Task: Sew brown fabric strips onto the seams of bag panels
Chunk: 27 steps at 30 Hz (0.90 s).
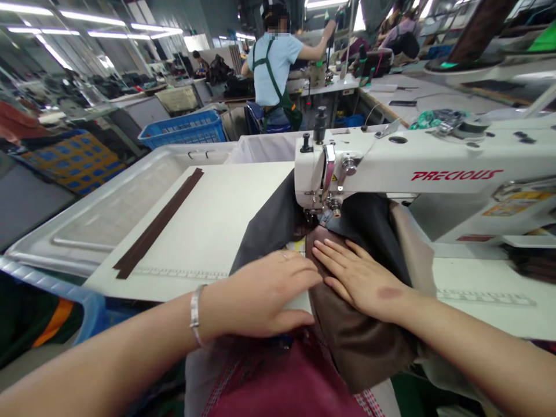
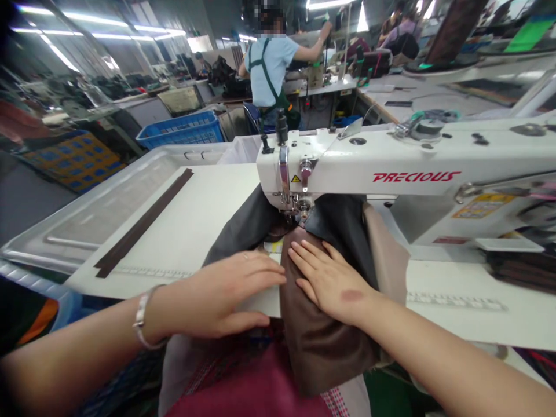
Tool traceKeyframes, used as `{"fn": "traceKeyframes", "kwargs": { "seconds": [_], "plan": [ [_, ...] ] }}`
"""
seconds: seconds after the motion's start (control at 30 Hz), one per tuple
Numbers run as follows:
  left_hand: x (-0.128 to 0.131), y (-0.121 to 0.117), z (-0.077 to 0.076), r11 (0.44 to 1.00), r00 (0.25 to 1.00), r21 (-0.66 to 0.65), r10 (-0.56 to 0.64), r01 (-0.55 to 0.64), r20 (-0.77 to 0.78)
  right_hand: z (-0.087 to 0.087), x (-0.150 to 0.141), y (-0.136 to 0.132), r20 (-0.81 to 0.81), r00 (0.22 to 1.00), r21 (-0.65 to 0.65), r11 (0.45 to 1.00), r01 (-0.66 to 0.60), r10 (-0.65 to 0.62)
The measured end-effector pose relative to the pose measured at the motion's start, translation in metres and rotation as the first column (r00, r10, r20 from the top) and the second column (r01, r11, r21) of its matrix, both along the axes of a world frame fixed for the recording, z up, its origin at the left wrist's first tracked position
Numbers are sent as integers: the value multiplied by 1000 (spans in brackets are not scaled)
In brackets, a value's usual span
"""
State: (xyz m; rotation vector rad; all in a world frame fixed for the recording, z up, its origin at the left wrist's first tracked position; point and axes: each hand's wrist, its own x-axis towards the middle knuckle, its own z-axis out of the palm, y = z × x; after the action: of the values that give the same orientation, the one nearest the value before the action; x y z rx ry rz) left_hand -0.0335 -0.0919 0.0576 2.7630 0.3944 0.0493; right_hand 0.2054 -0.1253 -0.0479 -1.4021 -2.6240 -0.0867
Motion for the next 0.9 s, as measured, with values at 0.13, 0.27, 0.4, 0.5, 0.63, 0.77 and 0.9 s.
{"fn": "traceKeyframes", "kwargs": {
  "seconds": [0.13, 0.27, 0.4, 0.5, 0.63, 0.77, 0.9],
  "plan": [
    [-48, 3, 16, 916, 983, 396, 133, -72, -128, -6, 7, -5, 18, 1000, 10, 1000, 4, -4],
    [-78, 7, 3, 753, 939, 628, 328, -197, -98, -12, 2, -15, 4, 1000, 55, 999, -1, 0],
    [-80, 8, 5, 712, 916, 679, 372, -179, -148, -2, -7, -27, 21, 999, 51, 998, 42, -43],
    [-65, -8, 21, 758, 979, 651, 146, -19, -142, 18, -18, -26, -32, 995, 52, 994, 96, -95],
    [-35, -31, 33, 760, 960, 591, -260, 270, -104, 23, -35, -18, -136, 991, 191, 981, 32, -6],
    [-12, -15, 22, 772, 907, 511, -419, 378, -38, -1, -43, -22, -222, 972, 229, 973, -21, 73],
    [3, 23, 2, 874, 973, 429, -200, 229, -111, -12, -43, -28, -254, 965, 230, 973, -2, 62]
  ]
}}
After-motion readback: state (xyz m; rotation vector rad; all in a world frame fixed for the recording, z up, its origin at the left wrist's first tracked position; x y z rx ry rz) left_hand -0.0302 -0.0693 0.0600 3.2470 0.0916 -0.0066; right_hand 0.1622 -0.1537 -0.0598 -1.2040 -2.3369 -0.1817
